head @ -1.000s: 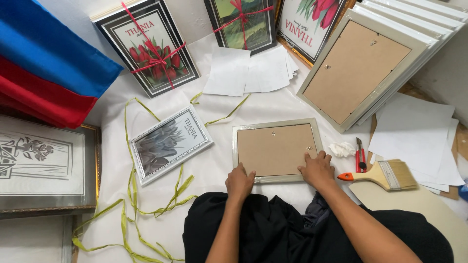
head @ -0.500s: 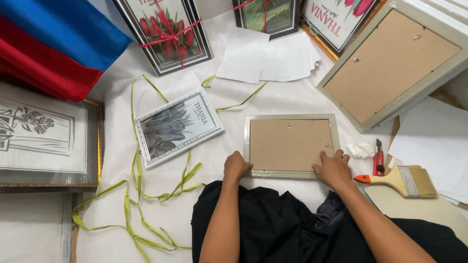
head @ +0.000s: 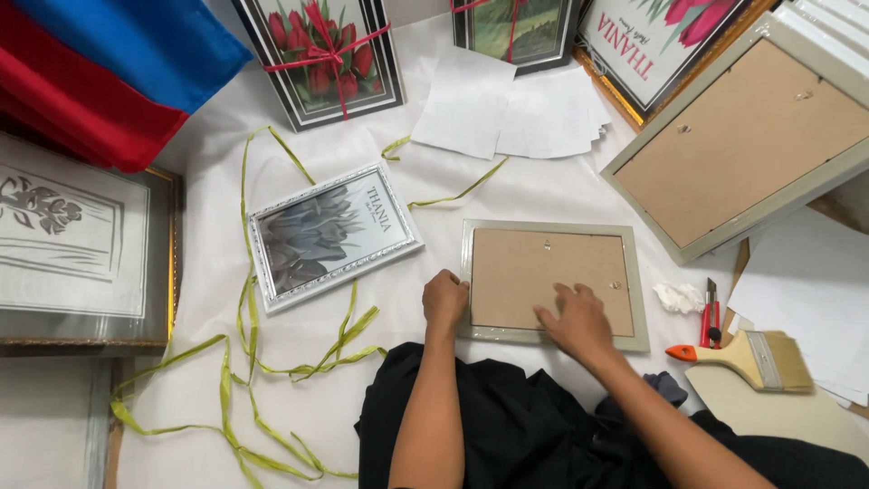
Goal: Assembling and finishing picture frames by inserting artwork and using a brush
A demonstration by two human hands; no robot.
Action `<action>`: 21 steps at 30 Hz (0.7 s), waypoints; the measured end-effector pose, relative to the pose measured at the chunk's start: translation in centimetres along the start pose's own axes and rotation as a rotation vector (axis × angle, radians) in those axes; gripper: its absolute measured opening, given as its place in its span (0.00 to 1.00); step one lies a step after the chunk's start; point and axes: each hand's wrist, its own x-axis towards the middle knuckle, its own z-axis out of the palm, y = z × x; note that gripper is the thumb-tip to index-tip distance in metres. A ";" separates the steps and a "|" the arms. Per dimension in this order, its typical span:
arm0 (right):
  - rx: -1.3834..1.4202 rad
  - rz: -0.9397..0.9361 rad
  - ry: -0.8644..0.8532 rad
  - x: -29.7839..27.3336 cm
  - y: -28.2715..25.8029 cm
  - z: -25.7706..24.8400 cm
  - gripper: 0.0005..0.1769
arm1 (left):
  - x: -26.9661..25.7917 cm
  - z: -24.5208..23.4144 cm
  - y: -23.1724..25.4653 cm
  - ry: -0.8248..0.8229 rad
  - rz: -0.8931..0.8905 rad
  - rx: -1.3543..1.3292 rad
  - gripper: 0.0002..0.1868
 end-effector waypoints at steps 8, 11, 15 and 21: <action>-0.093 0.055 -0.090 3.3 -10.4 4.4 0.56 | -1.3 -2.7 2.4 0.033 0.008 -0.199 0.16; -0.073 0.148 -0.188 5.3 -11.2 5.3 0.62 | -1.1 -2.6 2.3 0.018 0.033 -0.228 0.16; 0.016 0.240 -0.275 6.5 -11.0 4.3 0.64 | 0.5 -1.0 0.8 0.002 0.020 -0.219 0.16; 0.090 0.270 -0.280 6.4 -12.4 3.4 0.66 | 0.6 -0.6 0.5 0.006 0.020 -0.169 0.18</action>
